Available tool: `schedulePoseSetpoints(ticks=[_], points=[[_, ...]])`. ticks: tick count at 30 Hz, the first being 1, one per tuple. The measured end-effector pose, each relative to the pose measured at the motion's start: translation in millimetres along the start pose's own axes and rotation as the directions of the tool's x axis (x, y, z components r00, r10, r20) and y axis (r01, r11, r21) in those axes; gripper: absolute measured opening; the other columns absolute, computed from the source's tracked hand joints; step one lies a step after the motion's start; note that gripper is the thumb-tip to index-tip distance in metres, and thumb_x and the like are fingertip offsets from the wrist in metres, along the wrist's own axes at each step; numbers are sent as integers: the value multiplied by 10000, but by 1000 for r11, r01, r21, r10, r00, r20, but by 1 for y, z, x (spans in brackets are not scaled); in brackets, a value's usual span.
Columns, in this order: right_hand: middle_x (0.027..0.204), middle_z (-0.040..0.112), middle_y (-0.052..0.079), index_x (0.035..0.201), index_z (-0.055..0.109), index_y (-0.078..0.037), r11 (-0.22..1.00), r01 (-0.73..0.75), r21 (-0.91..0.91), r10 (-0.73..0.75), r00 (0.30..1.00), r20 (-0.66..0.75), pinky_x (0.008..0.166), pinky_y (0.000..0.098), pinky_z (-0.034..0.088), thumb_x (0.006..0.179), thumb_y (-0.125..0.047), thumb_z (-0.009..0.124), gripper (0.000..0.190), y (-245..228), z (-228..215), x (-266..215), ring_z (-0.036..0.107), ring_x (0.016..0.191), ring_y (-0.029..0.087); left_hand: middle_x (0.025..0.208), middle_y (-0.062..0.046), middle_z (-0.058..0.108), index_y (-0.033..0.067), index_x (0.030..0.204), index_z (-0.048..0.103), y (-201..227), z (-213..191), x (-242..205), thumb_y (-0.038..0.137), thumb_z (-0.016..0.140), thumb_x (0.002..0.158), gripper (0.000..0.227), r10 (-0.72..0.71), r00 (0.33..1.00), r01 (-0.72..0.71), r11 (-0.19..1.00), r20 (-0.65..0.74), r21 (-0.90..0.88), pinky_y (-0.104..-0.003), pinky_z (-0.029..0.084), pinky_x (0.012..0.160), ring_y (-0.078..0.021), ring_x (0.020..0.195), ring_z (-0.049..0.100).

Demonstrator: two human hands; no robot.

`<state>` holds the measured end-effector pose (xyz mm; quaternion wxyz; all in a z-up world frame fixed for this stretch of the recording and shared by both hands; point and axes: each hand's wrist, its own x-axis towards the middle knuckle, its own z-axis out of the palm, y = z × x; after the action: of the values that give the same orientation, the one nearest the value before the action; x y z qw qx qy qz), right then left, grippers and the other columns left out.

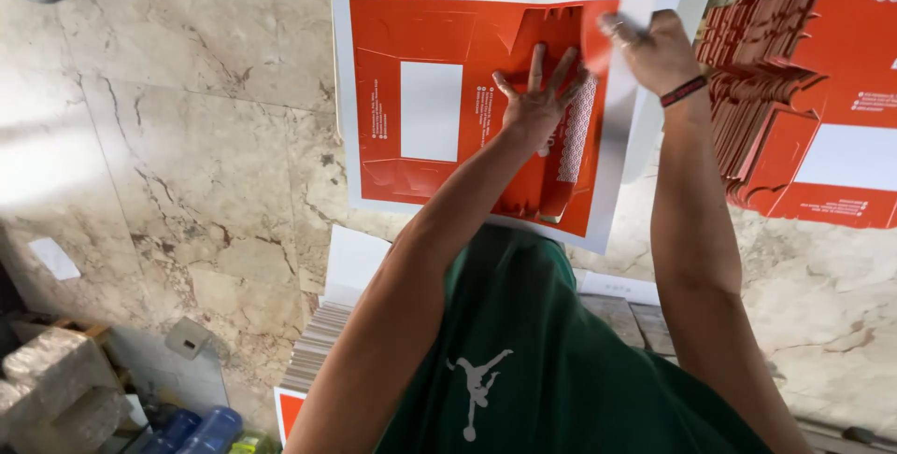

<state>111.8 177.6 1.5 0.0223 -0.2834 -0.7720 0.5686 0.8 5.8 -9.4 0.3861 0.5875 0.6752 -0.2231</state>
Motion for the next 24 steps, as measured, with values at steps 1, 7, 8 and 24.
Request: schedulePoseSetpoints(ticks=[1,7,8,24], points=[[569,377,-22,639,414,-178,976,-213,-50,210,975,-69,510,323,282,1105,-612,579,658,13,-4,-6,335,509,103,1645,-67,-282,387,1681,60,0,2,2,547,931,709,1314,-1,999,2,1000,-47,14,-937,260,1012,-513,1482,-212],[1051,754,232,1172,724,9,951,-130,279,297,630,-718,770,440,663,1090,-254,588,307,37,38,-126,774,945,323,1660,-170,-260,279,1666,247,-8,30,15,351,1013,625,1294,81,972,-73,996,-220,46,-962,318,933,-627,1477,-156],[1068,755,274,1190,714,75,960,55,274,225,427,-876,835,434,666,1128,-323,579,425,51,54,-151,779,957,316,1667,-153,-252,307,1673,219,-13,35,20,273,1006,658,1285,111,966,-105,994,-235,37,-963,306,940,-614,1485,-159],[1084,769,78,1023,759,-6,66,212,975,883,443,-156,770,433,585,851,-289,817,336,27,401,-177,720,997,261,1671,-99,-197,341,1681,137,-82,71,-81,169,808,853,1079,529,821,-563,688,214,458,-895,235,1081,-526,1499,-114]])
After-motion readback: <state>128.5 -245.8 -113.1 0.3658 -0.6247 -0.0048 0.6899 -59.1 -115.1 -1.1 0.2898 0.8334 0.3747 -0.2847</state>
